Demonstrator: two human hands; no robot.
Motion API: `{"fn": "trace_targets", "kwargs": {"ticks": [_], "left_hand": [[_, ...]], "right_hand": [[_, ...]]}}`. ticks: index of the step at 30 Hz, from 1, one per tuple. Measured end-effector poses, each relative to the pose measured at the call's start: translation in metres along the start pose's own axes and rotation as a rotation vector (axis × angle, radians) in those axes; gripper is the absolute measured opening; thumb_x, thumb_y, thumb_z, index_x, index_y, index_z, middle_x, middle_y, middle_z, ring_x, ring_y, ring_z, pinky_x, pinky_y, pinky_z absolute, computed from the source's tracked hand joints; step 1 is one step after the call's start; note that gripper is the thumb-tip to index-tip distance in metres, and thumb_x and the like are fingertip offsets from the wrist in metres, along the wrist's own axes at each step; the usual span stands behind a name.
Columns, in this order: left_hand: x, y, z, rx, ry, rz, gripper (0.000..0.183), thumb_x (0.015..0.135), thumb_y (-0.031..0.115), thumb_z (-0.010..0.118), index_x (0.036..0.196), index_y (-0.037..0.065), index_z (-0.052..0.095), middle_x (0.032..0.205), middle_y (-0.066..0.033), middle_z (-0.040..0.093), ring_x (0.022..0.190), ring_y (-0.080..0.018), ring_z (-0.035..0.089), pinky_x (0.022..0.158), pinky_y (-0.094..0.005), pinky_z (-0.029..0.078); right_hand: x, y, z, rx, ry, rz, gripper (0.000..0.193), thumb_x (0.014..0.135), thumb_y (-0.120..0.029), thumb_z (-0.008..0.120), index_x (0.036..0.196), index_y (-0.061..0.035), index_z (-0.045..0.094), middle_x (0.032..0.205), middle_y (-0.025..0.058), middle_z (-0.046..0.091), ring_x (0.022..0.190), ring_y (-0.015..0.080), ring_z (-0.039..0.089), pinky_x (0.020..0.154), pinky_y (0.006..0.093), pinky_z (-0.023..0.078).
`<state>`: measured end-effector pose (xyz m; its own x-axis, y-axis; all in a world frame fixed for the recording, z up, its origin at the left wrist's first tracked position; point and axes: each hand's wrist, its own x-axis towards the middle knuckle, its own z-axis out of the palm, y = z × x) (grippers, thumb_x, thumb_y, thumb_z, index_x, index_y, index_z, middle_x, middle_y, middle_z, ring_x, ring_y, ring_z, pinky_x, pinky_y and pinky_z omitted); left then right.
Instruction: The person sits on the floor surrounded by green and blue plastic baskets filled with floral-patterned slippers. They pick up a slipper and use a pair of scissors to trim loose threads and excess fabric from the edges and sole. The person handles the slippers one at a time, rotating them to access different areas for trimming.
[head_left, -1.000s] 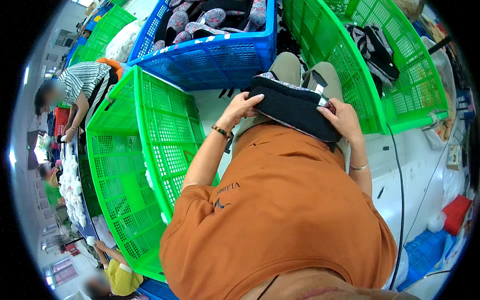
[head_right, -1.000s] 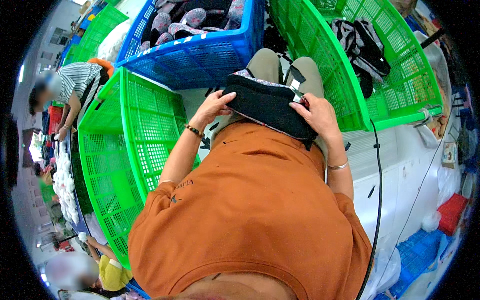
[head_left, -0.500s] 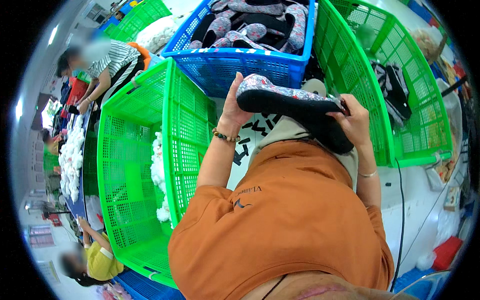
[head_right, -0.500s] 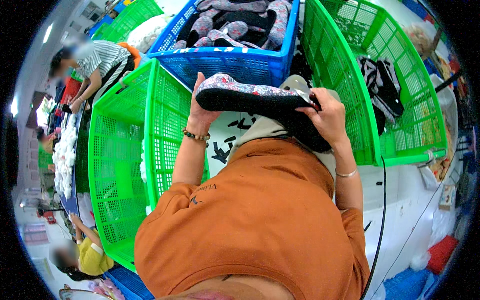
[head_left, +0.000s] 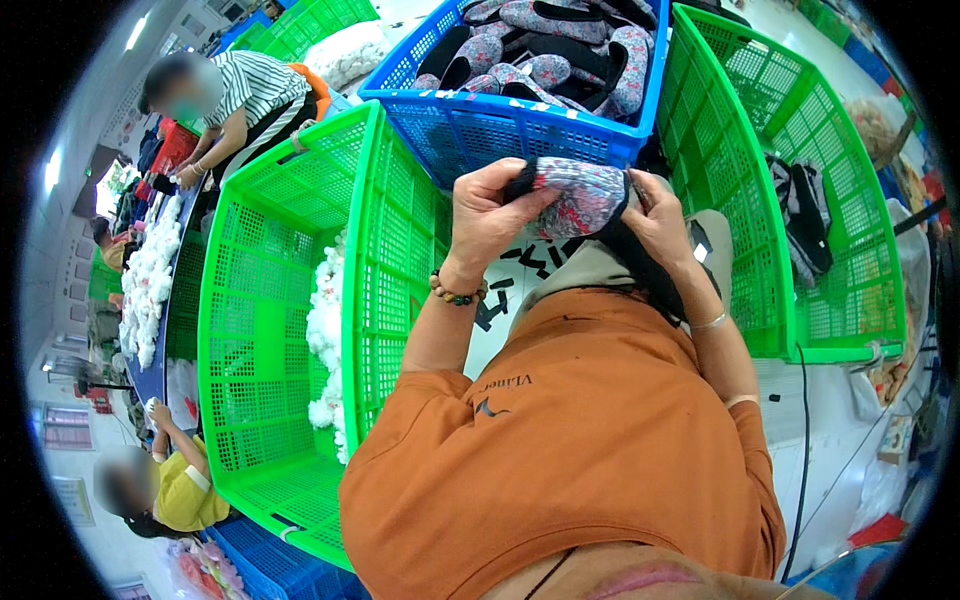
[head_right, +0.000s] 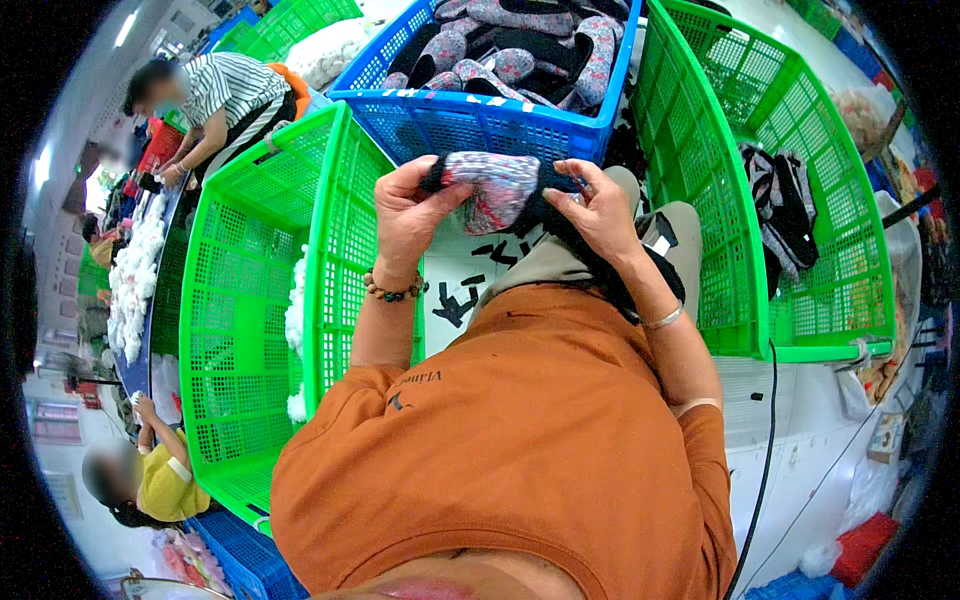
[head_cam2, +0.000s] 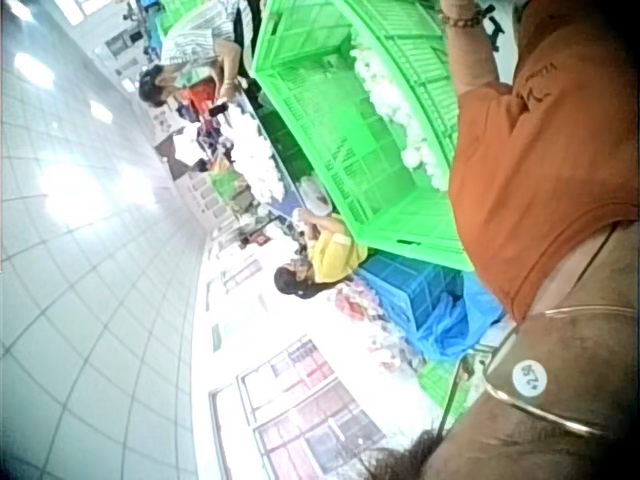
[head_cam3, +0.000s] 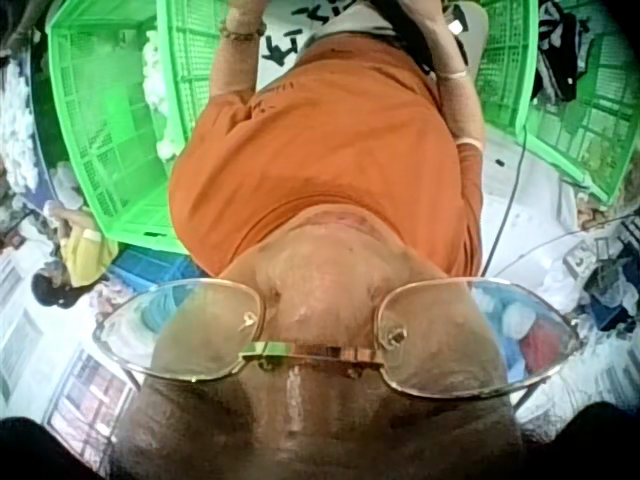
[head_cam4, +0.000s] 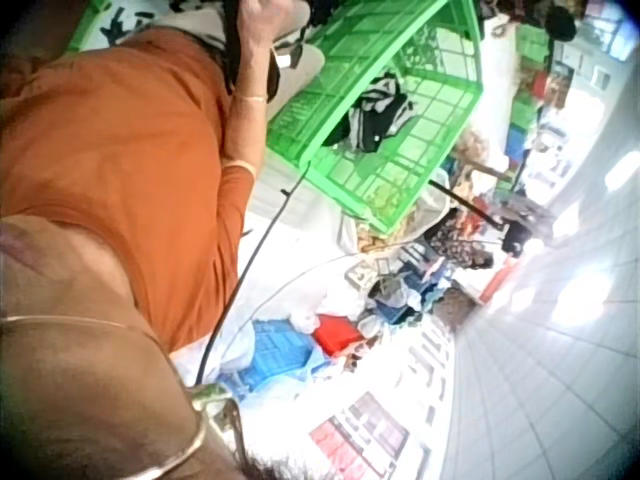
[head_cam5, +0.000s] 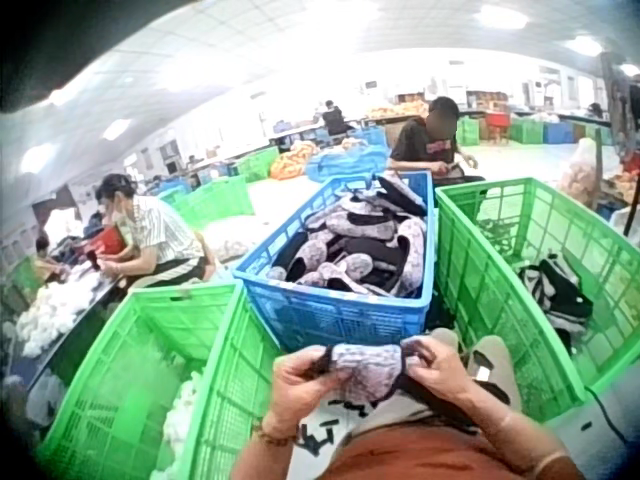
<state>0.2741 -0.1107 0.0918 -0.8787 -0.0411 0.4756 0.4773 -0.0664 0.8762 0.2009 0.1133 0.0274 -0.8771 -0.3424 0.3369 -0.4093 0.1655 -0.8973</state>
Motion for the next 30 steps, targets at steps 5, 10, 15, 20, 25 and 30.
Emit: {"fn": "trace_targets", "kwargs": {"ticks": [5, 10, 15, 20, 25, 30], "left_hand": [[-0.004, -0.011, 0.009, 0.267, -0.075, 0.017, 0.019, 0.078, -0.001, 0.070, 0.097, -0.002, 0.068, 0.085, -0.0032, 0.067, 0.076, -0.0065, 0.058, 0.066, -0.0213, 0.047], [-0.005, -0.023, 0.012, -0.042, -0.203, -0.248, 0.037, 0.076, -0.004, 0.069, 0.112, -0.002, 0.063, 0.101, -0.0070, 0.067, 0.089, -0.0104, 0.062, 0.079, -0.0244, 0.050], [0.000, -0.050, -0.002, -0.597, -0.352, -0.495, 0.048, 0.074, -0.002, 0.070, 0.120, -0.005, 0.056, 0.106, -0.0088, 0.065, 0.091, -0.0117, 0.062, 0.082, -0.0253, 0.051], [-0.006, -0.064, 0.002, -0.457, -0.319, -0.603, 0.038, 0.069, -0.004, 0.073, 0.106, -0.004, 0.063, 0.097, -0.0088, 0.068, 0.083, -0.0131, 0.064, 0.080, -0.0277, 0.052], [-0.004, -0.054, 0.003, -0.272, -0.498, -0.736, 0.031, 0.066, -0.004, 0.075, 0.094, 0.000, 0.065, 0.090, -0.0042, 0.066, 0.082, -0.0104, 0.062, 0.080, -0.0250, 0.050], [-0.009, -0.063, 0.011, -0.250, -0.561, -0.763, 0.046, 0.061, -0.006, 0.077, 0.103, 0.000, 0.059, 0.106, -0.0054, 0.061, 0.096, -0.0114, 0.057, 0.083, -0.0250, 0.047]], "right_hand": [[-0.015, -0.047, -0.005, 0.283, -0.067, -0.028, 0.043, 0.081, -0.008, 0.070, 0.120, -0.0011, 0.053, 0.105, 0.0001, 0.058, 0.072, 0.0044, 0.045, 0.061, 0.0188, 0.040], [-0.015, -0.048, 0.000, 0.196, -0.065, -0.043, 0.034, 0.082, -0.014, 0.071, 0.108, 0.0016, 0.056, 0.090, 0.0031, 0.062, 0.077, 0.0049, 0.056, 0.063, 0.0197, 0.047], [-0.028, -0.047, 0.001, 0.073, 0.010, 0.017, 0.033, 0.081, -0.020, 0.073, 0.101, 0.0022, 0.059, 0.076, 0.0015, 0.062, 0.067, 0.0038, 0.055, 0.058, 0.0198, 0.046], [-0.037, -0.051, -0.004, -0.204, -0.076, -0.014, 0.035, 0.075, -0.031, 0.076, 0.084, -0.0002, 0.061, 0.068, 0.0097, 0.058, 0.054, 0.0197, 0.055, 0.052, 0.0300, 0.043], [-0.033, -0.046, -0.004, -0.186, -0.119, -0.092, 0.041, 0.072, -0.034, 0.078, 0.089, 0.0010, 0.064, 0.079, 0.0108, 0.058, 0.069, 0.0211, 0.056, 0.062, 0.0302, 0.045], [-0.034, -0.037, 0.011, -0.154, -0.227, -0.106, 0.030, 0.076, -0.024, 0.072, 0.089, 0.0017, 0.063, 0.077, 0.0076, 0.057, 0.067, 0.0165, 0.054, 0.058, 0.0289, 0.043]]}}
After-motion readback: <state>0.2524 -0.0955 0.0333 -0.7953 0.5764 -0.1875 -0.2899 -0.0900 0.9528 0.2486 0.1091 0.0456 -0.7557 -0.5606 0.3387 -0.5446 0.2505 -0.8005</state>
